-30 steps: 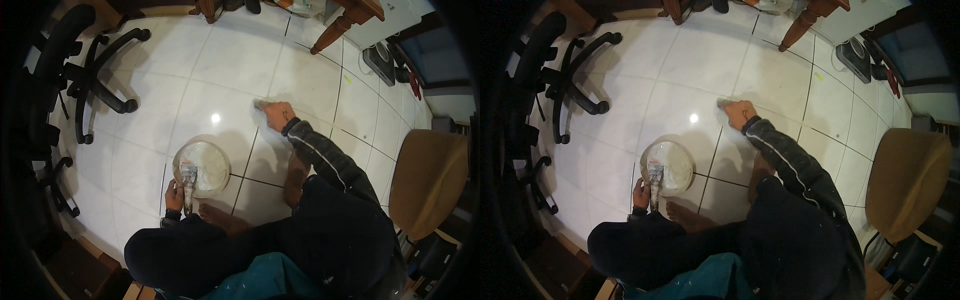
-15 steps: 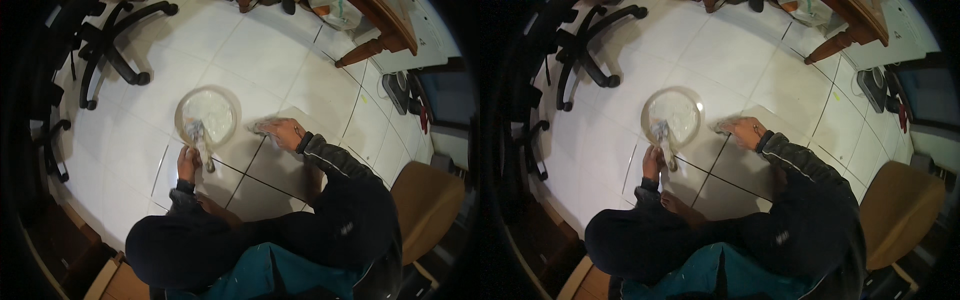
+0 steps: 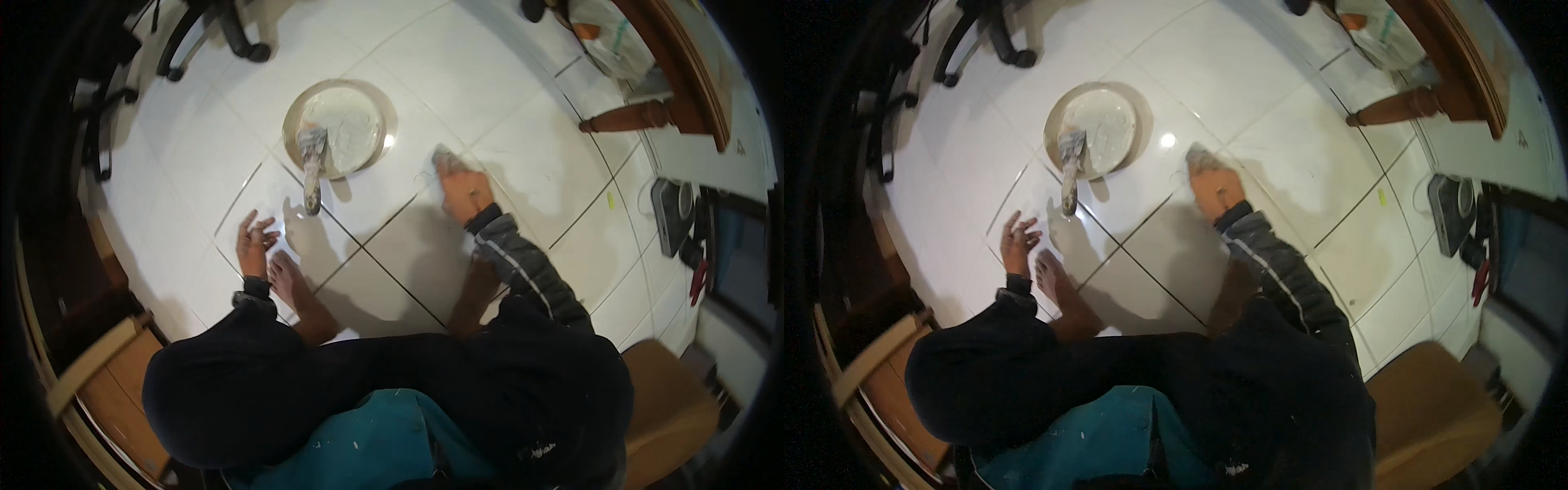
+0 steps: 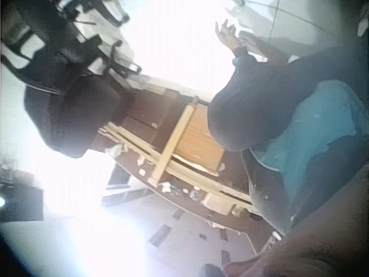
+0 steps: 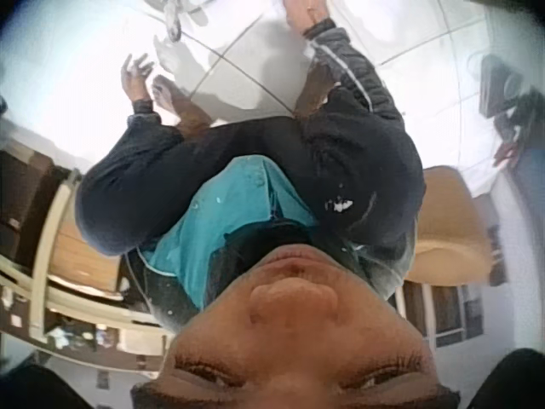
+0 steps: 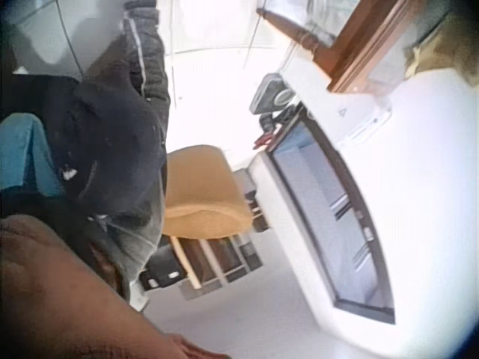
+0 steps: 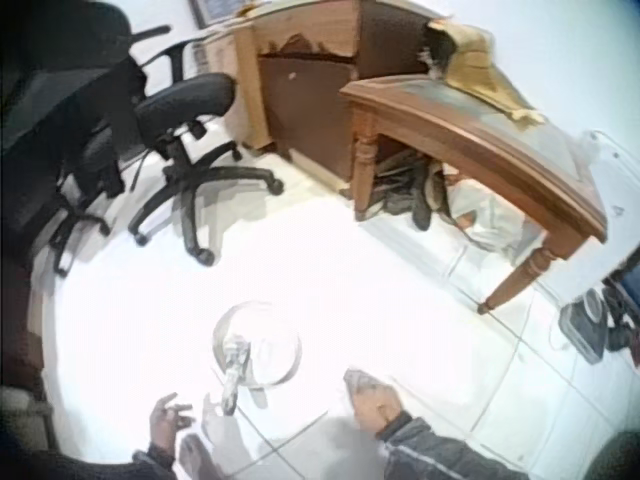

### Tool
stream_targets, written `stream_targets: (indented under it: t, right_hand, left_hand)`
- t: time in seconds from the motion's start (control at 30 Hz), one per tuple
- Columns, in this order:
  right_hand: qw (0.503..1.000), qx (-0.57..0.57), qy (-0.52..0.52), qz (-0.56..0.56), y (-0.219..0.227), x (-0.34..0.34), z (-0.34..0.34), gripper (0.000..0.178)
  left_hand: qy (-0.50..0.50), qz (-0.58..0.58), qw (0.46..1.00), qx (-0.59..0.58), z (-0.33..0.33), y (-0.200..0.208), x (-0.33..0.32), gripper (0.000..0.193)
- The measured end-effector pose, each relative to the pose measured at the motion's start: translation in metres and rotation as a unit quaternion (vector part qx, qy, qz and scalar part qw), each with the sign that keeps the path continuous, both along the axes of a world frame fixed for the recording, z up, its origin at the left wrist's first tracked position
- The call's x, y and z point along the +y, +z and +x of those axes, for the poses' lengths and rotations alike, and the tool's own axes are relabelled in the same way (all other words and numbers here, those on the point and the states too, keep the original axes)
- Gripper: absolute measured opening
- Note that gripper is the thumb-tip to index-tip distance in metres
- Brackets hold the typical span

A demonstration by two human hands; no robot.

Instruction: The person applies grout to the spaces between floor tiles using a putty knife and then wipes the excess away with a cloth.

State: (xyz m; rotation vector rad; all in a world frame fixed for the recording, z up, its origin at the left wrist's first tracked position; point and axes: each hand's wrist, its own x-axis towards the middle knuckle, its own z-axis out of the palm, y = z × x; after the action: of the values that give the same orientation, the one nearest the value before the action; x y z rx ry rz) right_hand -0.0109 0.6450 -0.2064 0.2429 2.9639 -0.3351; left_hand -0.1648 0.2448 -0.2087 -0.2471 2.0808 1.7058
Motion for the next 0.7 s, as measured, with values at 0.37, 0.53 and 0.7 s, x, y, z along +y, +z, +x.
stream_targets:
  t: [0.37, 0.53, 0.7]
  right_hand:
    - [0.96, 0.119, 0.243, -0.078, -0.005, -0.042, 0.003, 0.036]
    - [0.926, -0.014, 0.365, -0.092, -0.003, -0.039, 0.05, 0.047]
    - [0.988, -0.112, 0.092, -0.054, 0.018, -0.016, 0.0, 0.043]
  left_hand:
    - [0.177, -0.037, 0.983, -0.035, 0.113, 0.047, -0.067, 0.04]
    - [0.206, -0.033, 0.977, -0.037, 0.137, 0.054, -0.072, 0.042]
    - [0.205, -0.042, 0.978, 0.006, 0.16, 0.064, -0.067, 0.04]
